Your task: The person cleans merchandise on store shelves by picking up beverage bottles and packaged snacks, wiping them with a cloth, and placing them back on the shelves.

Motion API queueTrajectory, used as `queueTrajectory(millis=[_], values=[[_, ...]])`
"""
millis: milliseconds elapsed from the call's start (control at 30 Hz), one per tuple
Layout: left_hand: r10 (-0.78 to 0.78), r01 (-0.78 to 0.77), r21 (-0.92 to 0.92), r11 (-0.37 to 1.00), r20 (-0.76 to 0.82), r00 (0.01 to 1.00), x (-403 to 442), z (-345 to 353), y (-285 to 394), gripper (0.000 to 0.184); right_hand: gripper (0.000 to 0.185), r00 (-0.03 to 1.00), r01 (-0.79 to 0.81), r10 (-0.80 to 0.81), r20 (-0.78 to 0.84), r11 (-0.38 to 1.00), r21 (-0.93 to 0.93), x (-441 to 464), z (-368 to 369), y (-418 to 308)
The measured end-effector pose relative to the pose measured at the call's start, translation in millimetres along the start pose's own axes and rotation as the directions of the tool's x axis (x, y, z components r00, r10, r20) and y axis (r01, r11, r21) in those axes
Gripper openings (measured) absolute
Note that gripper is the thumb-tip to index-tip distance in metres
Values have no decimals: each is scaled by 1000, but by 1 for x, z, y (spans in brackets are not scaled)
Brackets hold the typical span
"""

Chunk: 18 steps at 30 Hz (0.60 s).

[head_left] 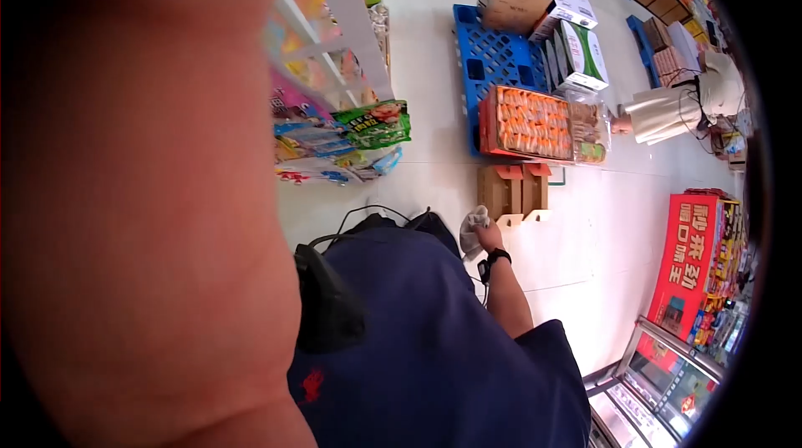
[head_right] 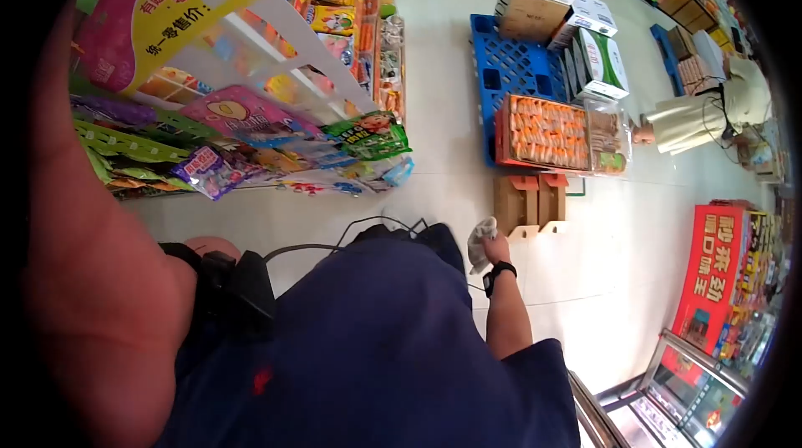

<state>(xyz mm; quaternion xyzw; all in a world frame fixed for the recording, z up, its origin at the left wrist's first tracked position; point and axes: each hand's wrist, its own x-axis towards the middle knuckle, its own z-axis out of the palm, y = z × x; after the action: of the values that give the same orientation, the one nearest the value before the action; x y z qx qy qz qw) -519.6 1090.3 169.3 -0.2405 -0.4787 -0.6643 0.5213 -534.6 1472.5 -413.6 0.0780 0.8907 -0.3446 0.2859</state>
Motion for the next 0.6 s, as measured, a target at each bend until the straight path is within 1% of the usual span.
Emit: queueTrajectory(millis=[33,67,133,167,200,233,267,300,333,400,467,500,533,567,600], values=[[0,0,10,1000,7,1000,2,-3,-2,75,45,999,15,-15,29,1000,26,16,14,24],[-5,4,16,1000,23,1000,5,-5,-5,75,43,999,27,-30,14,986,164,13,20,22],[-6,5,34,999,34,999,9,0,-13,75,39,997,-12,29,-76,977,213,-2,15,-6],[-11,10,38,999,32,999,9,7,-19,75,35,992,-11,36,-123,980,198,-4,13,-10],[-28,26,45,999,29,999,8,15,-26,75,37,994,-19,34,-107,990,140,1,11,-5],[-36,35,52,998,18,999,7,23,-36,75,42,999,-31,27,45,995,100,6,1,-3],[-32,33,60,998,-8,999,5,32,-46,75,43,996,-83,81,38,996,40,1,-11,-15],[-19,21,72,997,-32,999,4,38,-56,75,46,998,-2,7,-64,997,80,11,-7,2],[-7,10,89,996,-33,999,3,48,-67,75,50,999,-39,39,6,999,23,17,-13,7],[23,-21,125,992,-16,1000,3,66,-85,75,56,978,106,-132,164,982,156,59,-8,50],[6,-4,172,985,-14,1000,6,96,-108,75,58,981,104,-92,174,993,-63,72,-39,19],[-20,30,168,985,-64,998,4,109,-122,75,60,954,-80,164,251,947,-312,90,-59,37],[-28,40,180,983,-70,997,4,123,-135,76,51,989,30,-13,145,993,-116,118,-53,79],[-38,47,188,981,-47,998,5,134,-149,76,56,975,27,-15,221,998,-49,115,-100,35],[-35,40,189,981,-28,999,4,145,-160,76,54,979,101,-91,185,994,-41,133,-115,34]])
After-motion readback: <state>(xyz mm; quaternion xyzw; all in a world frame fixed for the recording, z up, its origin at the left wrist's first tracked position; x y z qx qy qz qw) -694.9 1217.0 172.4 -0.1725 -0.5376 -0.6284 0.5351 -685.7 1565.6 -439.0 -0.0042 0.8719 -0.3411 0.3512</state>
